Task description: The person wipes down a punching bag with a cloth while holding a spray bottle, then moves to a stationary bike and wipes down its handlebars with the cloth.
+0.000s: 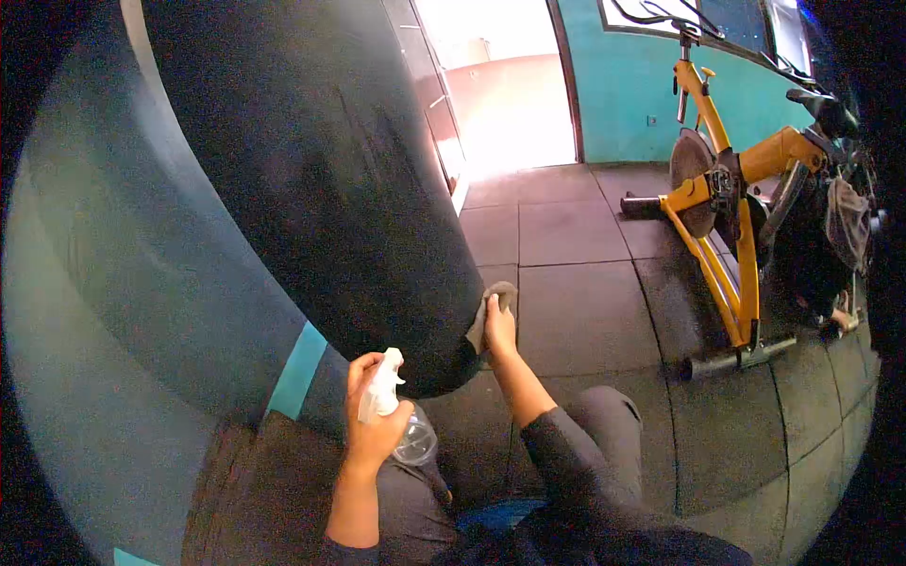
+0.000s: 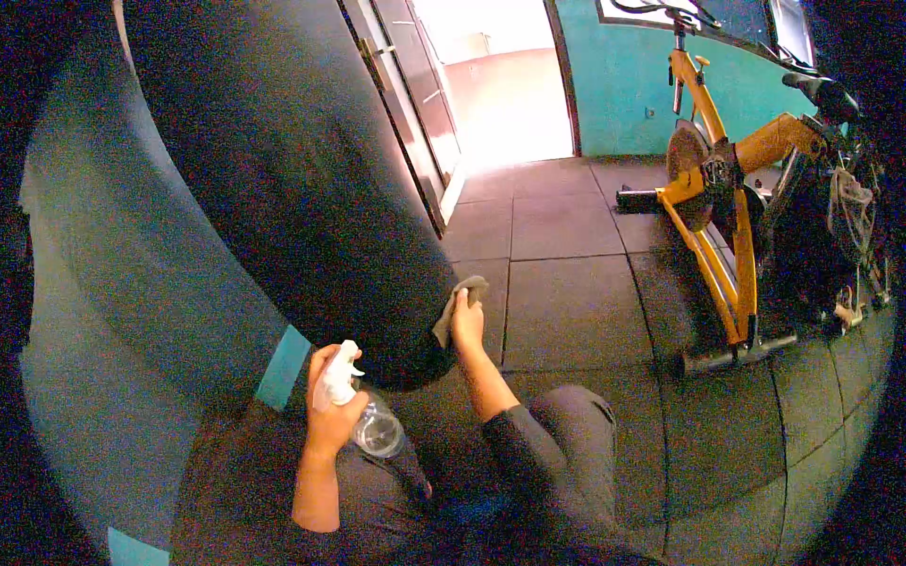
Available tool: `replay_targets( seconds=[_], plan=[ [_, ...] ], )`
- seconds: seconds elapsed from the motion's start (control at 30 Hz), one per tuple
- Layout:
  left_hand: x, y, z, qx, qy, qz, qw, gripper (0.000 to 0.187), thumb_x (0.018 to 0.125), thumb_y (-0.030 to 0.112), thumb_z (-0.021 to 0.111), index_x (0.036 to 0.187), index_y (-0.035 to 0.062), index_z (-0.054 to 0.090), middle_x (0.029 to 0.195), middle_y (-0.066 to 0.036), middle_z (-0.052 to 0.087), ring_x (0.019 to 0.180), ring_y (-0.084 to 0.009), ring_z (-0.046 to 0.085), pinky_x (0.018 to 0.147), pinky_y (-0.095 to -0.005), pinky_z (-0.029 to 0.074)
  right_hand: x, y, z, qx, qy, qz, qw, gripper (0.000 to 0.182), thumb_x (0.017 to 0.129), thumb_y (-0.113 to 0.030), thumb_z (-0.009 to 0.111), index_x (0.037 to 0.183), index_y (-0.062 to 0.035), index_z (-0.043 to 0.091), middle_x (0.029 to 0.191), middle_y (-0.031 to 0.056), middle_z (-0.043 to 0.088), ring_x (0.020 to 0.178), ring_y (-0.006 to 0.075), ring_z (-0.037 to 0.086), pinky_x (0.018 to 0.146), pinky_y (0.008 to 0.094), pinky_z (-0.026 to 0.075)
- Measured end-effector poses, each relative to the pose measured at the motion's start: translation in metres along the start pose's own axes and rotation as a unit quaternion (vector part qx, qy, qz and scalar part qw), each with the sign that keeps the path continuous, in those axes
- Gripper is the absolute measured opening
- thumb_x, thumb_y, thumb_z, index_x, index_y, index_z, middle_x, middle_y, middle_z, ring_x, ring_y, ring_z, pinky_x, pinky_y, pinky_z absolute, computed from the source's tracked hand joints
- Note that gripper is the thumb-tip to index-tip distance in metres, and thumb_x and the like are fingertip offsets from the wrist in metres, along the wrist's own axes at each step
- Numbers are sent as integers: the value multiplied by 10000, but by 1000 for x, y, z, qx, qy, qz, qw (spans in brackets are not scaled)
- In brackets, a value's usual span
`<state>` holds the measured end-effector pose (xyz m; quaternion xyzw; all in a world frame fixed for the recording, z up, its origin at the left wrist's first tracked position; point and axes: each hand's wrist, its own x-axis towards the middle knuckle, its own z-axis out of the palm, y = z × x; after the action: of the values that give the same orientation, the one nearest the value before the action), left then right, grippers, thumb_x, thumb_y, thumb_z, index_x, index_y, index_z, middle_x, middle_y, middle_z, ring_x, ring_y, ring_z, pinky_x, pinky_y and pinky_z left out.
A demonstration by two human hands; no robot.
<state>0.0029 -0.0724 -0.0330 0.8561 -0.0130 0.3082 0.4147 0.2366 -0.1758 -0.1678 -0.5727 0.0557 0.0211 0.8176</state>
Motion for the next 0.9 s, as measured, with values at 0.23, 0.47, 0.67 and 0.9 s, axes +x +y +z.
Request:
replay_targets(
  seconds=[0.23,0.47,0.67,0.9],
  plan=[
    [4,12,-2,48,-18,52,997,497,579,-42,600,1074,-2,594,1101,-121,505,979,-258,548,844,-336,478,-102,-128,42,-100,-123,-475,865,587,846,-11,508,1409,-71,356,1489,182,284,1387,311,255,1131,378,184],
    [2,11,-3,12,-28,43,999,497,588,-42,613,1082,-4,591,1117,-122,493,983,-254,558,847,-323,475,-23,-55,8,-48,-38,-137,989,472,809,34,437,1271,-26,519,1220,161,578,1164,261,526,999,334,379],
    [0,9,-4,44,-13,64,997,492,587,-35,624,1077,-7,594,1111,-124,496,983,-261,560,845,-325,480,-16,-46,10,10,-48,-75,996,454,833,21,446,1281,-15,507,1195,124,588,1157,233,520,1003,316,363],
    [3,17,-3,6,-44,66,997,502,588,-26,622,1088,-8,592,1124,-112,495,996,-245,555,855,-317,471,-82,-138,38,-82,-100,-472,872,634,696,134,379,1302,-23,481,1374,165,437,1322,297,366,1099,340,261]
  ],
)
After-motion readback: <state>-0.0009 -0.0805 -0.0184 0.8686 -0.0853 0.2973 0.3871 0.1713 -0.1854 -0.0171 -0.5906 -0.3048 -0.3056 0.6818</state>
